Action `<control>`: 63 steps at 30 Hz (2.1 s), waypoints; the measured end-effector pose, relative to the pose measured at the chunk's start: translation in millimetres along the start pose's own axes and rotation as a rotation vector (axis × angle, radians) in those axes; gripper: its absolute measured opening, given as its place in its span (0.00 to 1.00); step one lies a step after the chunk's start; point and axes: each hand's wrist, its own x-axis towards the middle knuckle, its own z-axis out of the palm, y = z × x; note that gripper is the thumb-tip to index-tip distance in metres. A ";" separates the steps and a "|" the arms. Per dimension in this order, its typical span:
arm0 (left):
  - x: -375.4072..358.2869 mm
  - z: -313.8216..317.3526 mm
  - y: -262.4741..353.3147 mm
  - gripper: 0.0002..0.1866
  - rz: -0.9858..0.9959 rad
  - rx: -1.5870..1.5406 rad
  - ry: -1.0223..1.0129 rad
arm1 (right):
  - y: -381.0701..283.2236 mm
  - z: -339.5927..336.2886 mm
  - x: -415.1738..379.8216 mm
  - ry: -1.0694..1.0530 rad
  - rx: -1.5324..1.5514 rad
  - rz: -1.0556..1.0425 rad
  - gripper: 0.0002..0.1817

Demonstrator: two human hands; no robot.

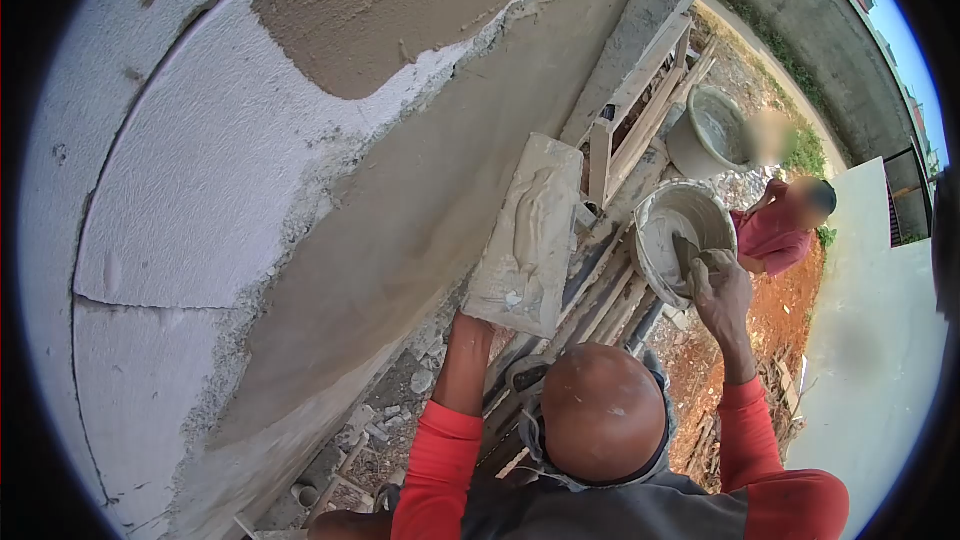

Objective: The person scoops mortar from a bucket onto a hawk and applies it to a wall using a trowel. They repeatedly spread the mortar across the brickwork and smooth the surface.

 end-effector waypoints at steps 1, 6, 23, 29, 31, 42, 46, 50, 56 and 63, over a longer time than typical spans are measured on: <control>0.4 2.6 6.4 0.34 0.019 0.011 -0.005 | -22.2 9.5 4.1 -0.143 0.388 0.172 0.19; -4.1 21.1 40.8 0.36 0.131 0.100 0.004 | -110.1 92.3 38.4 -0.631 1.582 0.139 0.24; -101.6 -3.7 125.6 0.43 0.202 -0.572 0.022 | -260.7 64.8 93.4 -0.759 1.708 -0.248 0.13; -86.7 10.6 157.8 0.26 0.396 0.038 0.376 | -309.9 67.4 110.1 -0.714 1.675 -0.158 0.16; -80.4 10.5 165.0 0.22 0.373 0.099 0.465 | -319.8 58.6 115.9 -0.722 1.620 -0.120 0.16; -68.8 77.8 311.0 0.20 0.790 0.148 0.286 | -413.0 -87.1 161.5 -0.488 1.587 -0.490 0.19; -72.9 97.0 316.4 0.17 0.820 0.178 0.238 | -410.8 -111.6 162.3 -0.358 1.619 -0.689 0.19; -71.2 76.8 248.4 0.13 0.523 0.085 0.363 | -355.7 -51.7 137.0 -0.414 1.562 -0.394 0.17; -36.2 42.0 191.1 0.15 0.360 0.065 0.403 | -318.1 26.8 155.1 -0.527 1.537 -0.238 0.15; -15.1 110.3 315.1 0.17 0.634 0.118 0.290 | -385.6 -94.7 207.3 -0.371 1.541 -0.387 0.17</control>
